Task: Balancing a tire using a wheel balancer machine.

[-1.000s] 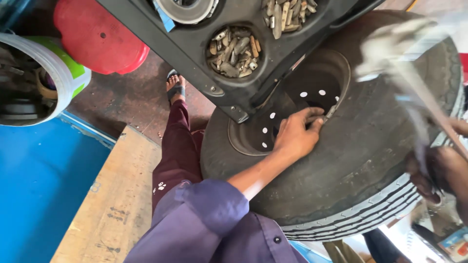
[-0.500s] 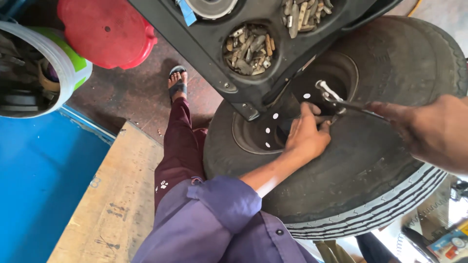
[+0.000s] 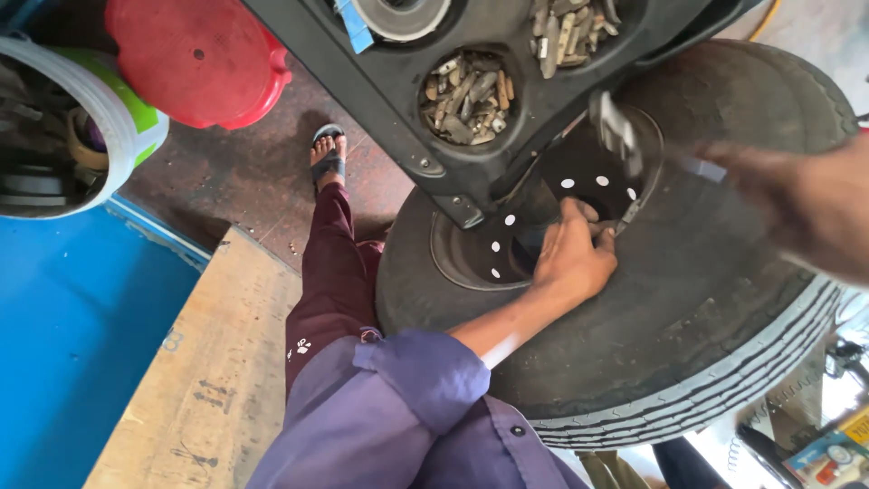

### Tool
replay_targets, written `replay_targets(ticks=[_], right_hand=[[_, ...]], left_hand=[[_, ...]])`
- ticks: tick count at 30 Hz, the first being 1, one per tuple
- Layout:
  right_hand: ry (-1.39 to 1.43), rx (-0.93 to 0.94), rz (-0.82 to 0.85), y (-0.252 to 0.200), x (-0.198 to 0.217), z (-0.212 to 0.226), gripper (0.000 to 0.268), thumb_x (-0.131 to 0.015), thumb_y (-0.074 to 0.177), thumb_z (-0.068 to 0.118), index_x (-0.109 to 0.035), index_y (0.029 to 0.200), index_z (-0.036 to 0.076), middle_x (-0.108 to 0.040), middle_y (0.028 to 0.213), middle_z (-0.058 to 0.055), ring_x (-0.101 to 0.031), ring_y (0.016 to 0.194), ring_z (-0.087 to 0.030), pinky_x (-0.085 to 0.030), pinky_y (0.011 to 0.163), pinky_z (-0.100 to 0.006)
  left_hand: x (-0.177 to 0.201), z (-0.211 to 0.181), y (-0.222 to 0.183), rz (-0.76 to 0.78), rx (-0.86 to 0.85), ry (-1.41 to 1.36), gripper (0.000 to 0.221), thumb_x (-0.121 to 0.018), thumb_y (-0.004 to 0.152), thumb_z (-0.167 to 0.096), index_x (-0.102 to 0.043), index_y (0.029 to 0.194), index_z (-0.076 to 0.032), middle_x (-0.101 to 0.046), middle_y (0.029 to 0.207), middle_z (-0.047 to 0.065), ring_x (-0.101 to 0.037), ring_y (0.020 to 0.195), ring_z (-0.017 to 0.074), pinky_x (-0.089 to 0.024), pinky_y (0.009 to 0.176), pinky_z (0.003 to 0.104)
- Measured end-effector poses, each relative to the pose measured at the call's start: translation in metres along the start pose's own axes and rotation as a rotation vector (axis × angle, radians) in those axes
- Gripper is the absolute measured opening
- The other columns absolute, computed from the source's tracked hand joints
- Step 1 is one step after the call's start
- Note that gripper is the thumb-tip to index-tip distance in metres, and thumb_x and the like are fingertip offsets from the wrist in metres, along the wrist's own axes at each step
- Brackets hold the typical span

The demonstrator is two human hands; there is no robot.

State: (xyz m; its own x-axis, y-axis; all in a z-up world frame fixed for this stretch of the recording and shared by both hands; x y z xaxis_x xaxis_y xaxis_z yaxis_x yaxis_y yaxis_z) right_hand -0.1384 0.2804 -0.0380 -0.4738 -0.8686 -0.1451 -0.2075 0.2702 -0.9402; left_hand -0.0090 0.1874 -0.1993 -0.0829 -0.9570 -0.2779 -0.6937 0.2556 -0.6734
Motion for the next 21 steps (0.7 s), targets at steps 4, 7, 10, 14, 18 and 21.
replay_targets(ticks=[4, 7, 10, 14, 18, 21], right_hand=[[0.589, 0.01, -0.71, -0.02, 0.036, -0.002, 0.06, -0.049, 0.097, 0.005, -0.046, 0.156, 0.016, -0.069, 0.078, -0.009, -0.065, 0.05, -0.012, -0.051, 0.046, -0.03], [0.266, -0.126, -0.447, -0.036, 0.06, 0.008, 0.067, -0.049, 0.1, 0.017, -0.036, 0.166, 0.023, -0.07, 0.071, -0.002, -0.066, 0.049, -0.009, -0.054, 0.047, -0.026], [0.13, -0.128, -0.198, -0.025, 0.044, 0.008, 0.06, -0.044, 0.107, 0.021, -0.033, 0.166, 0.03, -0.072, 0.065, -0.001, -0.065, 0.046, -0.008, -0.055, 0.046, -0.025], [0.583, 0.407, -1.176, -0.028, 0.031, -0.001, 0.041, -0.05, 0.101, 0.009, -0.052, 0.141, 0.013, -0.07, 0.09, -0.017, -0.069, 0.06, -0.015, -0.05, 0.051, -0.026], [0.917, -0.272, -0.721, -0.046, 0.02, 0.007, 0.053, -0.052, 0.106, 0.007, -0.057, 0.159, 0.012, -0.063, 0.067, -0.016, -0.059, 0.045, -0.018, -0.047, 0.045, -0.03], [1.272, -0.118, -1.196, -0.056, -0.021, 0.01, 0.043, -0.054, 0.11, 0.01, -0.049, 0.15, -0.004, -0.058, 0.081, -0.015, -0.052, 0.063, -0.014, -0.039, 0.051, -0.029]], left_hand=[[-0.001, 0.001, 0.002, 0.01, -0.021, -0.028, 0.036, -0.063, 0.092, -0.017, -0.048, 0.12, -0.002, -0.076, 0.112, 0.013, -0.062, 0.116, 0.0363, -0.045, 0.1, 0.046], [0.001, -0.003, 0.002, 0.014, -0.036, -0.006, 0.034, -0.063, 0.092, -0.017, -0.049, 0.12, -0.002, -0.076, 0.112, 0.013, -0.061, 0.115, 0.0365, -0.045, 0.099, 0.046], [-0.002, -0.004, -0.002, 0.026, -0.016, 0.025, 0.034, -0.064, 0.093, -0.018, -0.05, 0.121, -0.004, -0.075, 0.112, 0.014, -0.062, 0.114, 0.0362, -0.046, 0.098, 0.046], [0.003, -0.005, 0.007, 0.001, 0.014, 0.075, 0.036, -0.066, 0.093, -0.023, -0.057, 0.124, -0.007, -0.074, 0.113, 0.013, -0.062, 0.113, 0.0361, -0.046, 0.097, 0.046], [-0.007, -0.003, 0.028, 0.056, -0.009, -0.004, 0.035, -0.07, 0.091, -0.029, -0.069, 0.12, -0.01, -0.075, 0.113, 0.012, -0.068, 0.109, 0.0336, -0.051, 0.095, 0.042], [-0.012, 0.001, 0.041, 0.091, 0.051, -0.08, 0.032, -0.072, 0.086, -0.03, -0.077, 0.113, -0.013, -0.077, 0.109, 0.013, -0.075, 0.103, 0.0298, -0.056, 0.091, 0.039]])
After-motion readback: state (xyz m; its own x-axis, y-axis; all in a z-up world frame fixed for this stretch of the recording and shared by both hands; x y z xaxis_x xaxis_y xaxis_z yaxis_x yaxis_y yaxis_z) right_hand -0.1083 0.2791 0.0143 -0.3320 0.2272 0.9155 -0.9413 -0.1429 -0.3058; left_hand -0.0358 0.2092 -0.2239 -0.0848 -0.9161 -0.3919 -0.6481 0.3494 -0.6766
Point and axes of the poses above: each hand's wrist, its own y-axis towards the middle knuckle, its own x-axis out of the back of the hand, z = x × y, the point moved 4 cm from there along y, towards the middle knuckle
